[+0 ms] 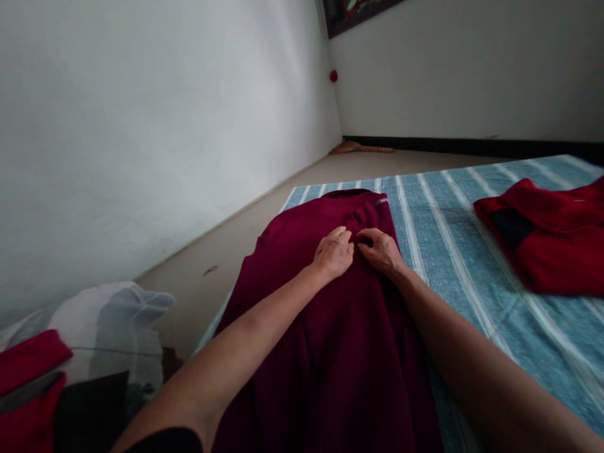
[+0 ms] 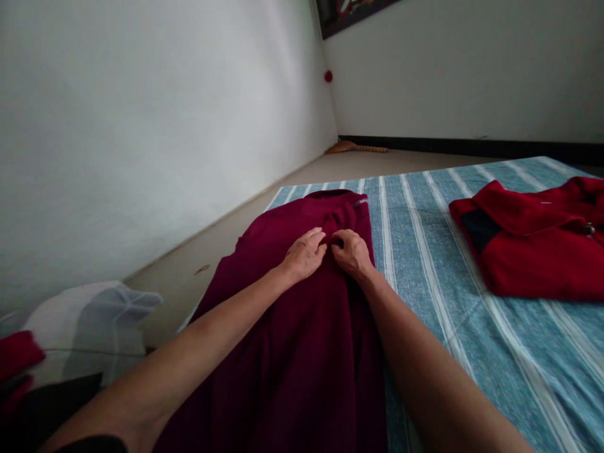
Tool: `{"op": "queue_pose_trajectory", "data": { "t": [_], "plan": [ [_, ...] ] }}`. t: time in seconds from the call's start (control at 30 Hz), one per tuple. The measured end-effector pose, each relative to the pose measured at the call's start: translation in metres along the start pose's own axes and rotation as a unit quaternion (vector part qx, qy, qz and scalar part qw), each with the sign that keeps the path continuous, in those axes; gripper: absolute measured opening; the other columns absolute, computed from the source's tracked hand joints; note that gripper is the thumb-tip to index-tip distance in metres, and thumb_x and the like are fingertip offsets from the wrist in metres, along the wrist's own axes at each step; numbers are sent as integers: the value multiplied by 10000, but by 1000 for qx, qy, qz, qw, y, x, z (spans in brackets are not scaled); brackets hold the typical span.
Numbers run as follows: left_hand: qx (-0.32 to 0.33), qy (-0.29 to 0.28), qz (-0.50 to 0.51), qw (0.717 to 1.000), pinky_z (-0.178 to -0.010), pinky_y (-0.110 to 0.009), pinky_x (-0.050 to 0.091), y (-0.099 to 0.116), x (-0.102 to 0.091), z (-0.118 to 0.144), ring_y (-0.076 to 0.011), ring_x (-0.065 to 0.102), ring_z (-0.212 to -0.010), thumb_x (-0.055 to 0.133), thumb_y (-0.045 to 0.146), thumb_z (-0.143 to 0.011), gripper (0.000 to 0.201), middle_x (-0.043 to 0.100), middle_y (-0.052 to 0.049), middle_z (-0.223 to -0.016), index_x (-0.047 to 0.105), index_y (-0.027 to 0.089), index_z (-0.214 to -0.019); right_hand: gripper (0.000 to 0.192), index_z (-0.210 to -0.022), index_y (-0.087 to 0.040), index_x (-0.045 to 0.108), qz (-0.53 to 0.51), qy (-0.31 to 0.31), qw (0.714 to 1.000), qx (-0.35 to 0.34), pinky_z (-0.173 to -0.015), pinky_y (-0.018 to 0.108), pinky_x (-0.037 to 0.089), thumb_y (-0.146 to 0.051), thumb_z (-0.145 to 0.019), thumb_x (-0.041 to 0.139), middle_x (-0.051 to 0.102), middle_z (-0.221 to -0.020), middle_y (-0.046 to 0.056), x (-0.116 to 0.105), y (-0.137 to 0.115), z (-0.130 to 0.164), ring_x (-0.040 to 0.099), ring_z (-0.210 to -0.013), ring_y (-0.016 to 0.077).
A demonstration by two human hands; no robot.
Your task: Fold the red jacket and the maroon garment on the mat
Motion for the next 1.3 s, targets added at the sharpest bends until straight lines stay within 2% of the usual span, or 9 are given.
{"op": "queue_pose_trajectory", "data": {
  "t": [0.07, 0.17, 0.3, 0.5, 0.7, 0.77, 0.9, 1.07, 1.3],
  "plan": [
    [-1, -16, 20, 1000, -1052, -353, 339, 16, -7, 38, -218, 420, -1268, 419, 266, -904, 346, 470, -148, -1360, 509, 119, -1203, 232, -913, -193, 673, 4, -1, 1000, 4, -888, 303, 441, -148, -720, 551, 673, -975, 32, 0, 2, 0, 603, -931, 185],
    [25, -58, 45, 997, -1112, -397, 226, 41, 0, 93, -233, 218, -1375, 335, 410, -936, 505, 314, -140, -1471, 391, 120, -1345, 237, -923, -191, 675, 11, -6, 1000, 6, -900, 296, 435, -153, -725, 549, 672, -989, 32, 1, 4, 0, 603, -939, 180],
    [48, -106, 62, 991, -1132, -472, 102, 57, 24, 128, -242, 44, -1407, 256, 567, -918, 645, 141, -98, -1532, 252, 182, -1435, 259, -944, -189, 673, 25, -13, 1000, 7, -919, 296, 424, -144, -728, 536, 668, -1020, 30, -1, 3, 2, 596, -975, 181],
    [51, -125, 102, 986, -1118, -507, 106, 54, 24, 125, -276, 42, -1404, 246, 659, -877, 726, 145, -104, -1531, 285, 185, -1426, 249, -974, -179, 664, 56, -30, 998, 10, -923, 278, 416, -151, -769, 526, 661, -1060, 37, 1, 1, 3, 590, -1000, 169],
    [63, -108, 117, 985, -1121, -483, 106, 50, 23, 127, -218, 89, -1403, 178, 546, -944, 616, 231, -94, -1510, 290, 171, -1420, 152, -963, -138, 626, 109, -62, 992, 14, -859, 372, 456, -189, -828, 579, 651, -1008, 53, 0, -17, 4, 603, -934, 176],
    [70, -102, 112, 986, -1123, -484, 82, 50, 26, 127, -218, 71, -1405, 179, 556, -940, 628, 222, -97, -1513, 290, 164, -1419, 137, -941, -147, 629, 131, -67, 989, 15, -836, 347, 457, -196, -823, 579, 650, -992, 50, -5, -28, 12, 599, -917, 172],
    [73, -122, 104, 984, -1119, -486, 70, 51, 33, 126, -223, 53, -1407, 170, 616, -914, 687, 208, -100, -1516, 288, 166, -1420, 160, -902, -192, 650, 180, -52, 982, 39, -775, 267, 427, -192, -788, 538, 660, -927, 47, -27, -48, 49, 600, -875, 173],
    [76, -121, 88, 986, -1114, -495, 71, 52, 34, 125, -219, 45, -1407, 167, 622, -910, 693, 172, -86, -1526, 257, 175, -1432, 189, -889, -205, 662, 214, -17, 970, 115, -646, 296, 411, -259, -773, 522, 664, -772, 67, -59, -54, 107, 616, -741, 219],
    [85, -84, 72, 990, -1100, -495, 142, 50, 31, 124, -215, 116, -1399, 158, 544, -946, 602, 261, -92, -1501, 294, 189, -1413, 177, -760, -204, 680, 165, -13, 972, 168, -593, 256, 406, -297, -763, 529, 672, -731, 39, -70, -55, 149, 617, -691, 188]
  ]
}}
Point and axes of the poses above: each hand's wrist, its own z-axis away from the middle knuckle, its own x-axis out of the palm, y = z × x, the point moved 9 cm from there along -z, towards the middle knuckle
